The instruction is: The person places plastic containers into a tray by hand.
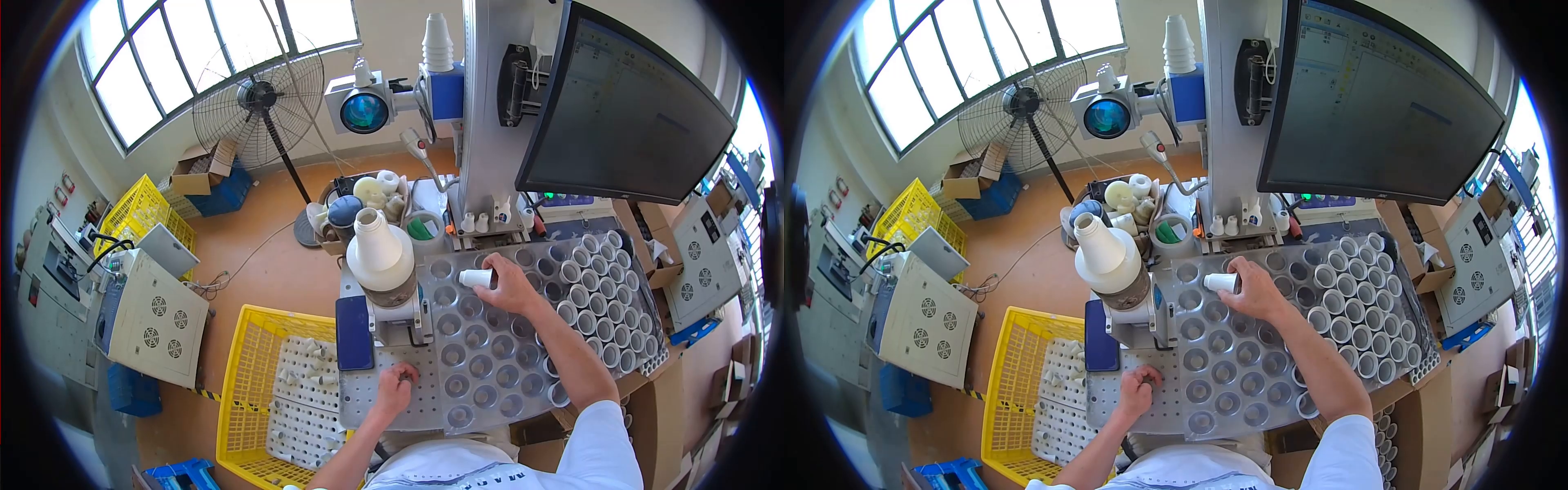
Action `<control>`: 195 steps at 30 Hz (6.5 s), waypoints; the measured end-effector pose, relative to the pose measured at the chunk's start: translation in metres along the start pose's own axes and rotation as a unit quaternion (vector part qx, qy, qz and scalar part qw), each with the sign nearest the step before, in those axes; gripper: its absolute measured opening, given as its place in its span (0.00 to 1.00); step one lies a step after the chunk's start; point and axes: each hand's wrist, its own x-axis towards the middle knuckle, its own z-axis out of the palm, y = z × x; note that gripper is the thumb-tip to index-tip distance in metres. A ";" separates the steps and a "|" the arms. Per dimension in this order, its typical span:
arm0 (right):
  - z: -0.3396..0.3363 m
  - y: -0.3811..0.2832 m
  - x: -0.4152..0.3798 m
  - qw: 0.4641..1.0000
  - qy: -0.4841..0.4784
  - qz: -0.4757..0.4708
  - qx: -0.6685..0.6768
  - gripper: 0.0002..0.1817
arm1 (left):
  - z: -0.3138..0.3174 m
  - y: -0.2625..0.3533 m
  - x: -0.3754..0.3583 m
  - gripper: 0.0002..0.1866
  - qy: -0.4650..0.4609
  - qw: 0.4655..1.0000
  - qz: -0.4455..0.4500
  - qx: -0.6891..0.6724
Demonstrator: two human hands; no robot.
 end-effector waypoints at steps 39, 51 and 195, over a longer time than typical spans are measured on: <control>0.002 -0.198 0.044 0.955 0.097 -0.177 0.217 0.14 | -0.279 -0.007 -0.002 0.13 0.453 0.885 0.022 0.102; -0.112 0.001 -0.010 0.969 0.243 0.023 0.036 0.13 | -0.068 0.007 -0.036 0.13 0.129 0.989 0.064 0.016; 0.001 -0.001 -0.007 0.998 0.044 -0.005 0.046 0.21 | -0.010 -0.001 0.003 0.17 0.012 0.999 0.029 0.024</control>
